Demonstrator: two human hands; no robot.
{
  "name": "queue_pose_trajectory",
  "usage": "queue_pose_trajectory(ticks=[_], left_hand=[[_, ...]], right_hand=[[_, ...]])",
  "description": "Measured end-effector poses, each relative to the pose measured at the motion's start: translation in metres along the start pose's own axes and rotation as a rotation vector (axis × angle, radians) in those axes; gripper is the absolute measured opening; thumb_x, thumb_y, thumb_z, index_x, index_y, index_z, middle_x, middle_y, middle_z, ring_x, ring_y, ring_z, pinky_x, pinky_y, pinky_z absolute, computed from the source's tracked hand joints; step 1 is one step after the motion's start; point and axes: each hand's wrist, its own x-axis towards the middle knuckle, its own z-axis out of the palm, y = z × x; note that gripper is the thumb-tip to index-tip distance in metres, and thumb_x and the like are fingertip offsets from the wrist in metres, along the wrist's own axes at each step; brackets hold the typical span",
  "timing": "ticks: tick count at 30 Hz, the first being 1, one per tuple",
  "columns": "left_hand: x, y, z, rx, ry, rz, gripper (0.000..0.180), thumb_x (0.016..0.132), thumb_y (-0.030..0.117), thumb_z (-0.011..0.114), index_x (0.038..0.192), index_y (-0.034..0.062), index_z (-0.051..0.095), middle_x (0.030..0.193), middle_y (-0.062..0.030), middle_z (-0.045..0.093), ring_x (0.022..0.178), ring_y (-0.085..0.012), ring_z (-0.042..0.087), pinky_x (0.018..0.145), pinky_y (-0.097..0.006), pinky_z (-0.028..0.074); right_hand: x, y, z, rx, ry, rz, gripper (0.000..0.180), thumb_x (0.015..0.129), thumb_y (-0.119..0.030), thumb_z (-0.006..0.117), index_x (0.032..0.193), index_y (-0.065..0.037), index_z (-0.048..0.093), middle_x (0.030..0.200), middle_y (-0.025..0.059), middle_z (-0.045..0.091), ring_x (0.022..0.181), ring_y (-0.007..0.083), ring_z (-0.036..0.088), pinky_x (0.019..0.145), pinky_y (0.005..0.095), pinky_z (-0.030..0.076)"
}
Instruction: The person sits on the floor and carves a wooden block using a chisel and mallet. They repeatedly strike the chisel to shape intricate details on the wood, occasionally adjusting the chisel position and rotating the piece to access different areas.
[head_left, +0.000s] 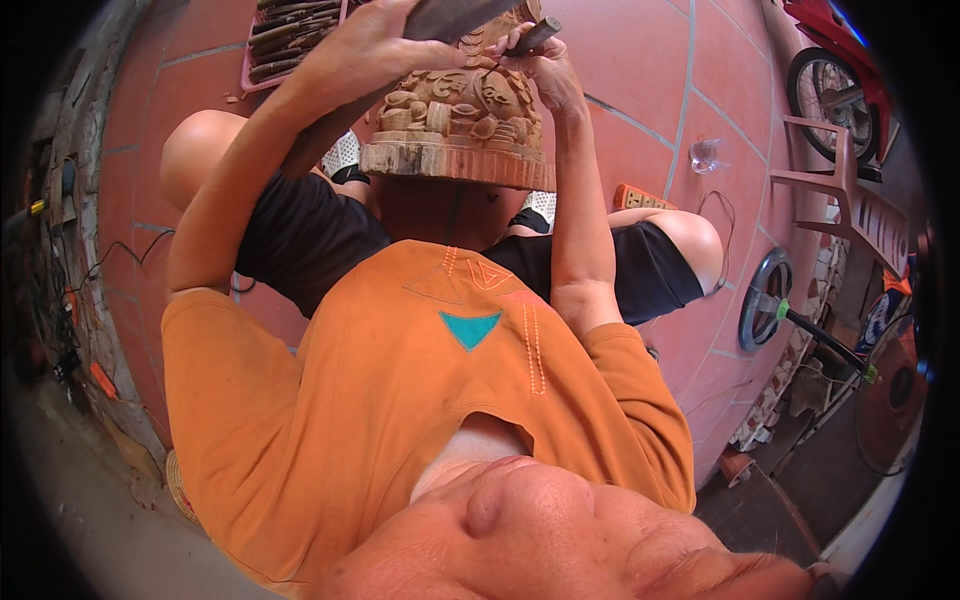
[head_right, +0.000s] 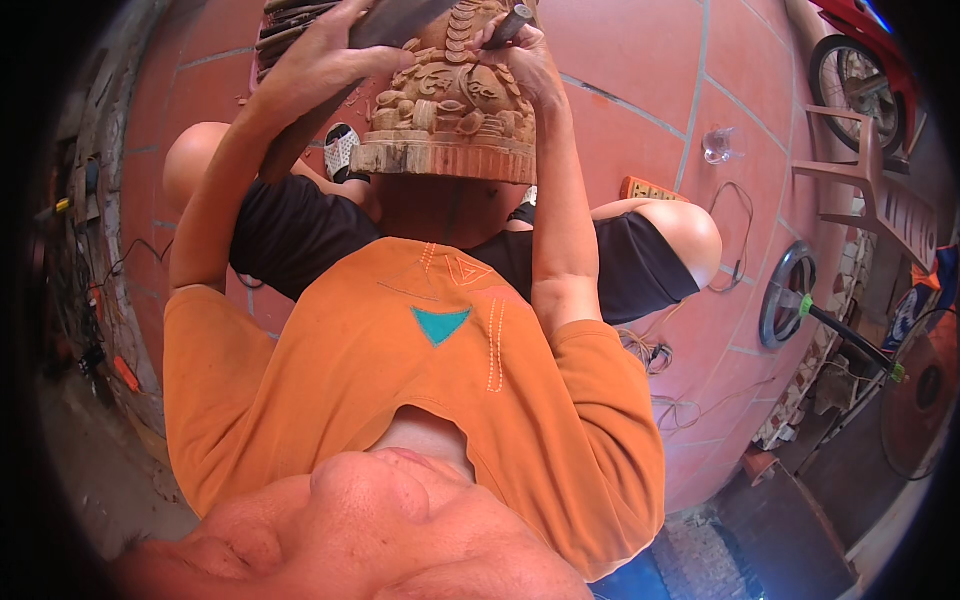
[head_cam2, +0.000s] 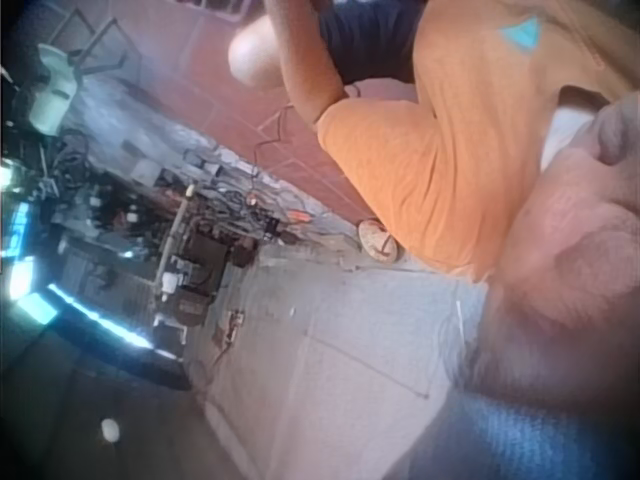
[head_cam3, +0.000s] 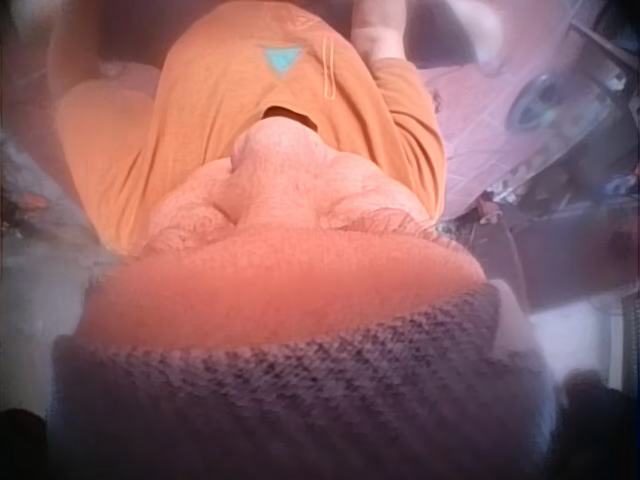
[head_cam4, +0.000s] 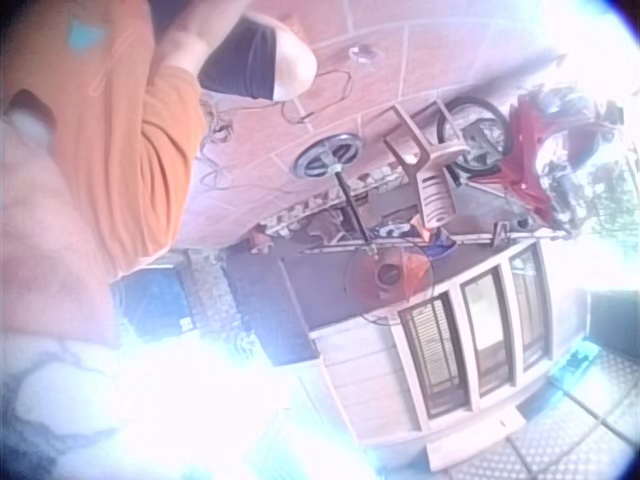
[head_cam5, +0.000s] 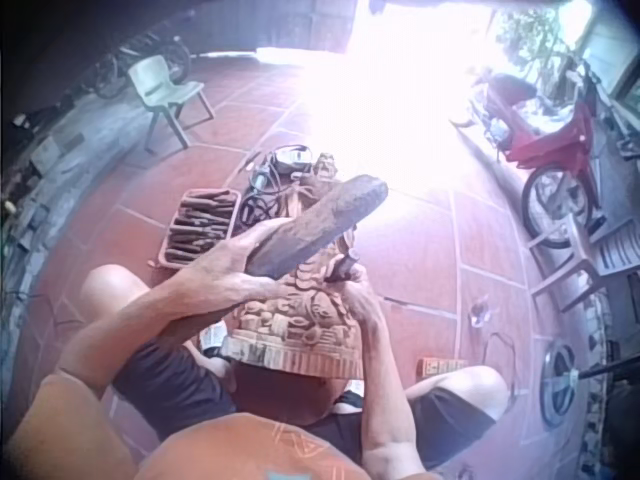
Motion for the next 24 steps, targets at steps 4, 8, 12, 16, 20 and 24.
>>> queue_pose_trajectory(ticks=[4, 8, 12, 16, 20, 24], left_hand=[[0.008, -0.012, 0.005, 0.306, -0.083, -0.032, 0.085, 0.088, 0.022, 0.072, 0.156, -0.0009, 0.026, 0.129, -0.0366, 0.058, 0.117, -0.0418, 0.064, 0.102, -0.043, 0.048], [0.016, -0.026, 0.012, 0.500, -0.118, 0.053, 0.087, 0.089, 0.028, 0.073, 0.157, 0.0007, 0.026, 0.134, -0.0354, 0.056, 0.121, -0.0456, 0.060, 0.102, -0.046, 0.048], [0.016, -0.022, 0.015, 0.389, -0.068, 0.193, 0.085, 0.090, 0.028, 0.073, 0.157, 0.0006, 0.028, 0.138, -0.0350, 0.054, 0.125, -0.0447, 0.058, 0.104, -0.045, 0.047], [0.023, -0.030, 0.020, 0.424, 0.001, 0.417, 0.084, 0.090, 0.027, 0.072, 0.157, 0.0020, 0.028, 0.137, -0.0351, 0.054, 0.125, -0.0450, 0.058, 0.103, -0.045, 0.048], [0.019, -0.022, 0.021, 0.606, -0.126, 0.160, 0.085, 0.089, 0.027, 0.072, 0.158, 0.0048, 0.028, 0.129, -0.0358, 0.058, 0.118, -0.0470, 0.061, 0.100, -0.049, 0.049], [0.020, -0.029, 0.019, 0.574, -0.108, 0.194, 0.085, 0.088, 0.027, 0.073, 0.158, 0.0065, 0.028, 0.125, -0.0361, 0.060, 0.115, -0.0478, 0.062, 0.098, -0.051, 0.050]], right_hand=[[-0.003, -0.013, 0.017, 0.010, 0.037, 0.020, 0.027, 0.074, 0.017, 0.065, 0.089, -0.004, 0.063, 0.092, 0.0073, 0.070, 0.098, 0.0231, 0.071, 0.090, 0.0360, 0.058], [-0.005, -0.019, 0.023, -0.025, 0.079, 0.064, 0.021, 0.073, 0.014, 0.065, 0.086, -0.003, 0.064, 0.090, 0.0081, 0.072, 0.093, 0.0203, 0.070, 0.088, 0.0337, 0.056], [-0.003, -0.017, 0.027, -0.127, 0.123, 0.119, 0.020, 0.075, 0.011, 0.065, 0.090, -0.001, 0.069, 0.093, 0.0089, 0.073, 0.090, 0.0187, 0.069, 0.086, 0.0330, 0.055], [0.001, -0.013, 0.026, -0.158, 0.106, 0.112, 0.029, 0.075, 0.010, 0.066, 0.102, 0.003, 0.071, 0.102, 0.0117, 0.073, 0.093, 0.0211, 0.070, 0.087, 0.0340, 0.057], [-0.008, -0.027, 0.043, -0.046, 0.208, 0.090, 0.028, 0.073, 0.008, 0.067, 0.101, 0.003, 0.072, 0.095, 0.0090, 0.074, 0.091, 0.0187, 0.069, 0.084, 0.0318, 0.055], [-0.003, -0.016, 0.031, -0.069, 0.211, 0.149, 0.031, 0.072, 0.011, 0.065, 0.102, 0.003, 0.072, 0.096, 0.0090, 0.073, 0.090, 0.0192, 0.068, 0.084, 0.0312, 0.055]])
